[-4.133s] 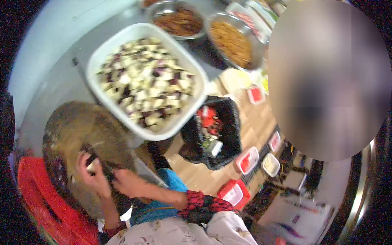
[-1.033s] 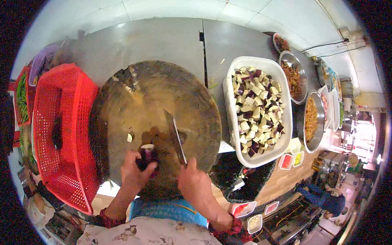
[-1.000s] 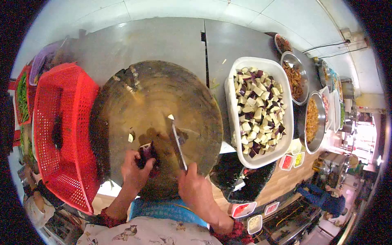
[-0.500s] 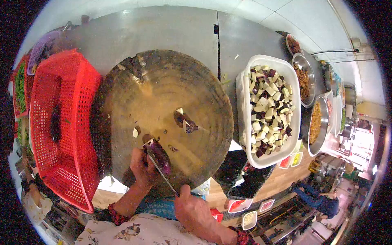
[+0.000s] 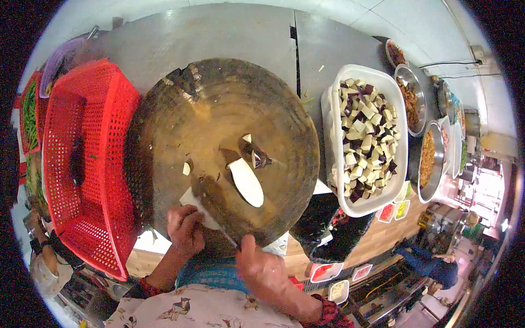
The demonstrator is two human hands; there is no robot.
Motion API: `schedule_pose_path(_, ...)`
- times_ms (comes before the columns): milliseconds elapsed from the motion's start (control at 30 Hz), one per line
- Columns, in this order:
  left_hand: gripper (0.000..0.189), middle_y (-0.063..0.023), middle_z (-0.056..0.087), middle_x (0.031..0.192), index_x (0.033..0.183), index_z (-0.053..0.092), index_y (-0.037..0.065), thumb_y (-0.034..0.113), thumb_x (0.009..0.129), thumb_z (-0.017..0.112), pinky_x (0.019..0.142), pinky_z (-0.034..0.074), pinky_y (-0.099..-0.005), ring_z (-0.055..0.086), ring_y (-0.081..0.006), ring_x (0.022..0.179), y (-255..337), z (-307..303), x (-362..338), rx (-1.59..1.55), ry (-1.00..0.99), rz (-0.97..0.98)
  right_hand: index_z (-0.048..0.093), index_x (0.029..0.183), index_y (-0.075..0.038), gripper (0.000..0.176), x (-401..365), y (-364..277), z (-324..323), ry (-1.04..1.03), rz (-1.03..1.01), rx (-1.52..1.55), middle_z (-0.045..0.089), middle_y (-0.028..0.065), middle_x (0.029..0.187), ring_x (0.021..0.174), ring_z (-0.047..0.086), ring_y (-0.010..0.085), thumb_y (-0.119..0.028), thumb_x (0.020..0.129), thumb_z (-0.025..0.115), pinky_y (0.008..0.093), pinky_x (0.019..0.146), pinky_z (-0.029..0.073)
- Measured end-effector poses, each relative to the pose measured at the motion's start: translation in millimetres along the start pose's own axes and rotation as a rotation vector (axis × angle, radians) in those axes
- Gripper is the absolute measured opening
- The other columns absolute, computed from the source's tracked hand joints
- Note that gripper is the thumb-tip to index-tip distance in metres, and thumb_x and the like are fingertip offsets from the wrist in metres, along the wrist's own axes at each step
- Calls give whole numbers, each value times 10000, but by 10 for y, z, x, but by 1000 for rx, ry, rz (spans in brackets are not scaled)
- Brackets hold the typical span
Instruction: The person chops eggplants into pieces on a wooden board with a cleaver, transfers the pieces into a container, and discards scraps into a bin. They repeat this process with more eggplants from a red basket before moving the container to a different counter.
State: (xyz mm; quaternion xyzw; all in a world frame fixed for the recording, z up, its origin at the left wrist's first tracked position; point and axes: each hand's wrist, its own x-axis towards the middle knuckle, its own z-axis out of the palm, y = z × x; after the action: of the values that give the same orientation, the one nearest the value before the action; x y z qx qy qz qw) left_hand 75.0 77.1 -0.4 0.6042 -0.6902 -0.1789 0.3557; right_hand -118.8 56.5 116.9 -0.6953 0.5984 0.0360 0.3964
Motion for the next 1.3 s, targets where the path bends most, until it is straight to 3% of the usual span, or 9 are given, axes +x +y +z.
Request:
schedule_pose_path(233, 368, -115, 589, 1009, 935, 667, 54, 71, 568, 645, 750, 455, -409, 539, -320, 876, -82, 116, -185, 8, 2, -54, 421, 869, -8, 171, -95, -83, 1, -177, -81, -64, 570, 177, 595, 495, 593, 352, -110, 843, 557, 469, 435, 454)
schedule_pose_path(300, 376, -123, 586, 1011, 933, 671, 63, 109, 560, 684, 762, 448, -425, 533, -323, 884, -87, 152, -272, -171, -69, -333, 418, 865, -14, 140, -76, -144, -72, -212, -84, -102, 574, 156, 607, 503, 612, 341, -78, 827, 537, 453, 439, 484)
schedule_pose_path(333, 376, -123, 586, 1011, 933, 671, 63, 109, 560, 684, 762, 448, -425, 533, -323, 884, -81, 123, -237, -171, -68, -336, 415, 862, -20, 117, -62, -163, -96, -243, -87, -139, 579, 135, 618, 511, 631, 329, -46, 811, 517, 436, 442, 515)
schedule_pose_path(400, 413, -124, 584, 1016, 948, 672, 77, 136, 542, 714, 766, 444, -431, 537, -331, 900, -49, 41, -132, -50, -37, -84, 416, 857, -19, 115, -32, -176, -115, -255, -88, -163, 581, 139, 611, 508, 631, 327, -47, 811, 517, 435, 442, 515)
schedule_pose_path(533, 432, -119, 579, 999, 960, 667, 82, 135, 535, 718, 768, 441, -437, 548, -333, 912, -117, 109, -240, -45, -46, -95, 403, 861, 5, 162, 6, -192, -89, -272, -55, -150, 583, 178, 584, 507, 606, 362, -99, 850, 527, 485, 450, 455)
schedule_pose_path(933, 411, -133, 584, 1034, 960, 651, 57, 72, 556, 726, 764, 455, -434, 561, -335, 914, -61, 71, -305, -59, -3, -111, 401, 850, 19, 210, -34, -242, -27, -312, -4, -152, 577, 191, 584, 521, 615, 382, -126, 863, 552, 467, 442, 463)
schedule_pose_path(1033, 417, -147, 581, 1035, 964, 648, 42, 79, 556, 728, 782, 458, -441, 560, -347, 923, -109, 132, -384, -194, -98, -352, 404, 857, 16, 164, -17, -262, 11, -328, 25, -120, 601, 204, 625, 537, 632, 376, -99, 852, 521, 469, 452, 492)
schedule_pose_path(1100, 415, -149, 580, 1033, 959, 647, 34, 76, 553, 725, 788, 464, -438, 559, -356, 932, -54, 12, -275, -28, -39, -150, 403, 861, 12, 133, 58, -227, 142, -338, 26, -128, 621, 218, 657, 550, 648, 374, -79, 840, 497, 472, 454, 515)
schedule_pose_path(1300, 294, -123, 579, 989, 845, 631, 37, -1, 560, 694, 767, 480, -407, 566, -330, 915, -2, -21, -196, -14, 31, -131, 423, 865, 2, 187, 199, -107, 251, -185, -88, -139, 577, 162, 569, 496, 606, 357, -133, 863, 552, 481, 453, 469)
